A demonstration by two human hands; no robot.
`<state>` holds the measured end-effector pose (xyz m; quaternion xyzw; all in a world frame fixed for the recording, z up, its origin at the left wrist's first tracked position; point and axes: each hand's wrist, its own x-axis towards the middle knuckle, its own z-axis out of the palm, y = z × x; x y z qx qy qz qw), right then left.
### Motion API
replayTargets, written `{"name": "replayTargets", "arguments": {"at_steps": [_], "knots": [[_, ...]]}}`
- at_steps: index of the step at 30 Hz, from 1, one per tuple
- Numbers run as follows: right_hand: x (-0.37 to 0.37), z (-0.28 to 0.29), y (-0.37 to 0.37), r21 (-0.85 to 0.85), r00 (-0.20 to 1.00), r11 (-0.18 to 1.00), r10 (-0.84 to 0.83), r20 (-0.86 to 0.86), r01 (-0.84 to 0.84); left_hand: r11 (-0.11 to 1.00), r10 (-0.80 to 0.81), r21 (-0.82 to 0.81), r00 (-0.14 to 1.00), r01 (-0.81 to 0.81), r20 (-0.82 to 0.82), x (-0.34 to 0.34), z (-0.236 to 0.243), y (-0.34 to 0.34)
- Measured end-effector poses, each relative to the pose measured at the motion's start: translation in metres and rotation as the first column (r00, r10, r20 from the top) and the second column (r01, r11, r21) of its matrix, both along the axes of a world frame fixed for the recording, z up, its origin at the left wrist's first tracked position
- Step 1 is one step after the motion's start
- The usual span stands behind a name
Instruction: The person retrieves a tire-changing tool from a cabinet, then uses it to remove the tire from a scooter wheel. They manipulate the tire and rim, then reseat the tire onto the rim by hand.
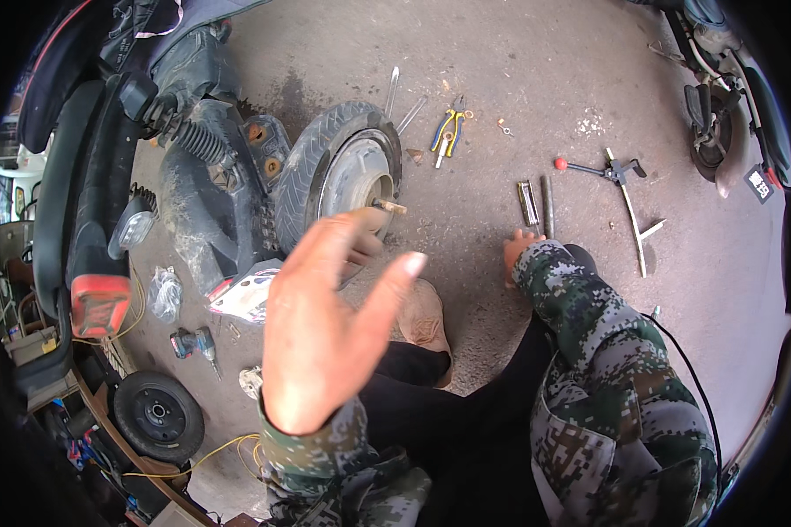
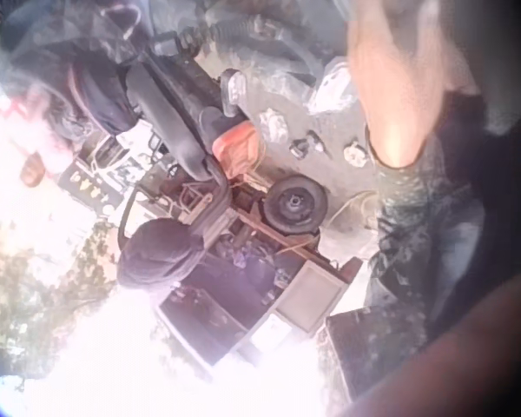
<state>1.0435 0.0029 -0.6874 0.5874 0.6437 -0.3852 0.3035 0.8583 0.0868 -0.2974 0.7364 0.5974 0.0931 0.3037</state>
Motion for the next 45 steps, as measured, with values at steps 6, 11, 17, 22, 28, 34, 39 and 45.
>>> {"name": "replayTargets", "arguments": {"at_steps": [6,11,17,22,28,34,39,45], "knots": [[-0.012,0.025,0.015,0.27,0.812,0.819,-0.346,-0.47,0.505,0.971,0.208,0.183,0.92,-0.154,-0.332,-0.085,-0.051,0.054],[-0.02,0.023,0.012,0.253,0.68,0.762,-0.312,-0.664,0.596,0.957,0.291,0.165,0.821,-0.24,-0.491,-0.116,-0.129,0.117],[-0.016,0.059,0.025,0.179,0.476,0.693,-0.263,-0.839,0.699,0.971,0.207,0.02,0.801,-0.236,-0.562,-0.108,-0.135,0.103],[-0.031,0.139,0.124,0.381,0.279,0.546,0.262,-0.924,0.747,0.98,0.193,0.067,0.833,-0.185,-0.519,-0.099,-0.113,0.073],[-0.096,0.2,0.228,0.821,0.496,0.545,0.673,-0.549,0.169,0.977,0.201,0.028,0.879,-0.21,-0.432,-0.094,-0.105,0.058],[-0.095,0.198,0.245,0.722,0.449,0.687,0.621,-0.643,0.083,0.977,0.21,0.07,0.856,-0.201,-0.473,-0.088,-0.105,0.052],[-0.093,0.202,0.242,0.747,0.462,0.66,0.639,-0.615,0.083,0.979,0.203,0.078,0.857,-0.188,-0.474,-0.088,-0.103,0.055],[-0.089,0.203,0.234,0.824,0.466,0.565,0.717,-0.519,0.047,0.979,0.202,0.061,0.871,-0.195,-0.448,-0.087,-0.102,0.052]]}}
